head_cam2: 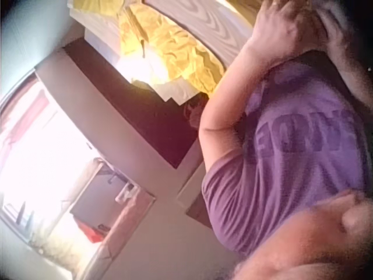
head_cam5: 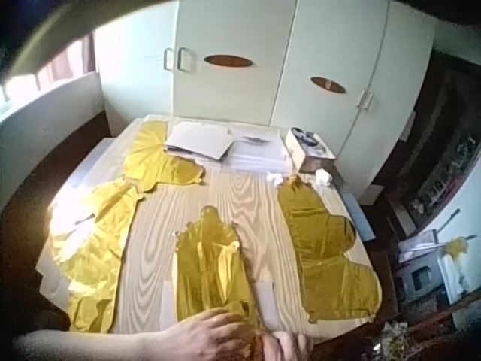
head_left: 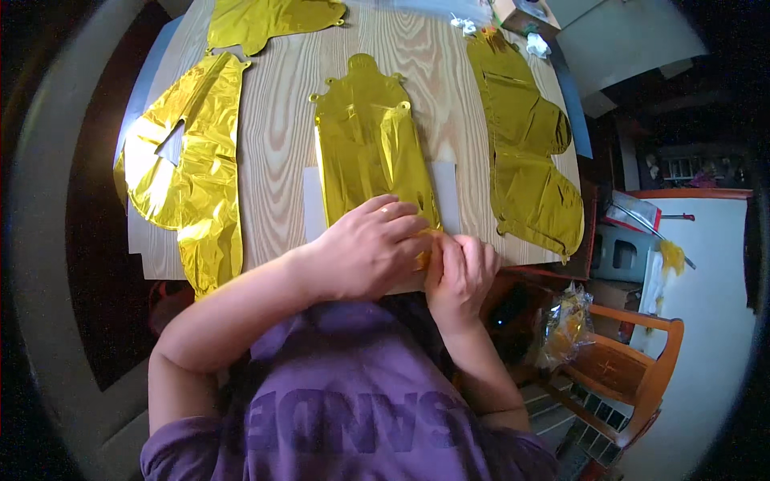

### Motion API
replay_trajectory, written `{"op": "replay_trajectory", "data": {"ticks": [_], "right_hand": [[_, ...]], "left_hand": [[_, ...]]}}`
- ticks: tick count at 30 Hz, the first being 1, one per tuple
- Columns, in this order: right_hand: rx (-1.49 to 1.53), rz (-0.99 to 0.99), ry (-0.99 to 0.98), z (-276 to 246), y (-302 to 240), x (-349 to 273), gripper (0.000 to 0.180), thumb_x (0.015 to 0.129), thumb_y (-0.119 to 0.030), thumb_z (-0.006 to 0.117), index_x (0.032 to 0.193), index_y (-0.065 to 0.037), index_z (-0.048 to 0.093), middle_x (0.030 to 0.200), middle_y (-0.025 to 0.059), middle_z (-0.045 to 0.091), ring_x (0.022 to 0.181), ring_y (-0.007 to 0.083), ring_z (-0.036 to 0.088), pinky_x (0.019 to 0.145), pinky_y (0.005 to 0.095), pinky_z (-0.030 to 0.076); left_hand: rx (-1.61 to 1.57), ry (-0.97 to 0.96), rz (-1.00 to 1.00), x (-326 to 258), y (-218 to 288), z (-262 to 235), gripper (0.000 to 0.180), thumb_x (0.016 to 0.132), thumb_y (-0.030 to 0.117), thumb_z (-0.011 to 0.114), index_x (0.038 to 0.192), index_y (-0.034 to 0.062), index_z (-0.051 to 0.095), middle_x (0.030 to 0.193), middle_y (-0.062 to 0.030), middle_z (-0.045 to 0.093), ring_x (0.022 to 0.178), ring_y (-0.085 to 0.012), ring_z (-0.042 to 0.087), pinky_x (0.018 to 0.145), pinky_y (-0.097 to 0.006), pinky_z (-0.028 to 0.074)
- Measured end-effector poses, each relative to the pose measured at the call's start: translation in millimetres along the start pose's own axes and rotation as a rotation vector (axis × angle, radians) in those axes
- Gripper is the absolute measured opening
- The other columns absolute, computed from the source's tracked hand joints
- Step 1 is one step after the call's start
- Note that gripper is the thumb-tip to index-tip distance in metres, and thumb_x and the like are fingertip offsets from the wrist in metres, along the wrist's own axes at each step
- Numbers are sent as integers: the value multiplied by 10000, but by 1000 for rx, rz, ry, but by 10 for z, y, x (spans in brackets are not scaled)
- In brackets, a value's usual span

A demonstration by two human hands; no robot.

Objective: Folding gold foil balloons into a square shape over white backing sheets.

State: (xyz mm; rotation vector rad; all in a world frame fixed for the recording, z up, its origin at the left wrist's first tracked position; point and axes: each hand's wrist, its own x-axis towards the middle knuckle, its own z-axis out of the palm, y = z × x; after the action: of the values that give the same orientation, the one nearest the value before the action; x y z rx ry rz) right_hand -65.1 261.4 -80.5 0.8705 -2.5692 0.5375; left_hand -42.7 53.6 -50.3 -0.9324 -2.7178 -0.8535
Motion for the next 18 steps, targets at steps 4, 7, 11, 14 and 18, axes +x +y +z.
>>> {"op": "replay_trajectory", "data": {"ticks": [4, 7, 11, 14, 18], "right_hand": [[-23, 18, 1, -26, 16, -14, 162, 873, -158, 659, 1025, -104, 675, 919, 48, 567, 845, 281, 542, 774, 438, 408], [-8, 27, 13, -21, 1, 5, 171, 876, -150, 682, 1044, -118, 680, 912, 38, 559, 846, 271, 536, 777, 436, 405], [41, 40, 36, -28, -10, 25, 148, 885, -138, 697, 1033, -124, 698, 902, 43, 559, 841, 277, 532, 778, 430, 407], [56, 47, 32, -19, 0, 24, 160, 891, -147, 687, 1049, -126, 692, 911, 40, 558, 853, 272, 532, 793, 435, 400], [19, 63, -12, 2, 17, -11, 168, 897, -156, 676, 1062, -129, 685, 926, 38, 557, 863, 269, 533, 800, 437, 394]], "left_hand": [[80, 25, 82, 217, -303, 161, 316, 869, 178, 649, 1134, 11, 684, 1275, -163, 621, 1219, -341, 573, 1058, -464, 460], [147, 74, 60, 274, -569, 159, 295, 876, 165, 639, 1123, 11, 691, 1272, -159, 624, 1233, -337, 569, 1047, -451, 476], [156, 118, 13, 284, -850, 24, 387, 832, 115, 706, 1205, 33, 647, 1282, -168, 613, 1214, -367, 575, 1033, -469, 481], [249, 198, -7, 253, -897, -9, 362, 852, 114, 696, 1202, 33, 649, 1285, -171, 609, 1214, -379, 573, 1022, -478, 483], [283, 158, -78, 128, -448, -44, 411, 860, 151, 697, 1256, 57, 642, 1379, -185, 566, 1301, -378, 527, 1097, -518, 428]]}}
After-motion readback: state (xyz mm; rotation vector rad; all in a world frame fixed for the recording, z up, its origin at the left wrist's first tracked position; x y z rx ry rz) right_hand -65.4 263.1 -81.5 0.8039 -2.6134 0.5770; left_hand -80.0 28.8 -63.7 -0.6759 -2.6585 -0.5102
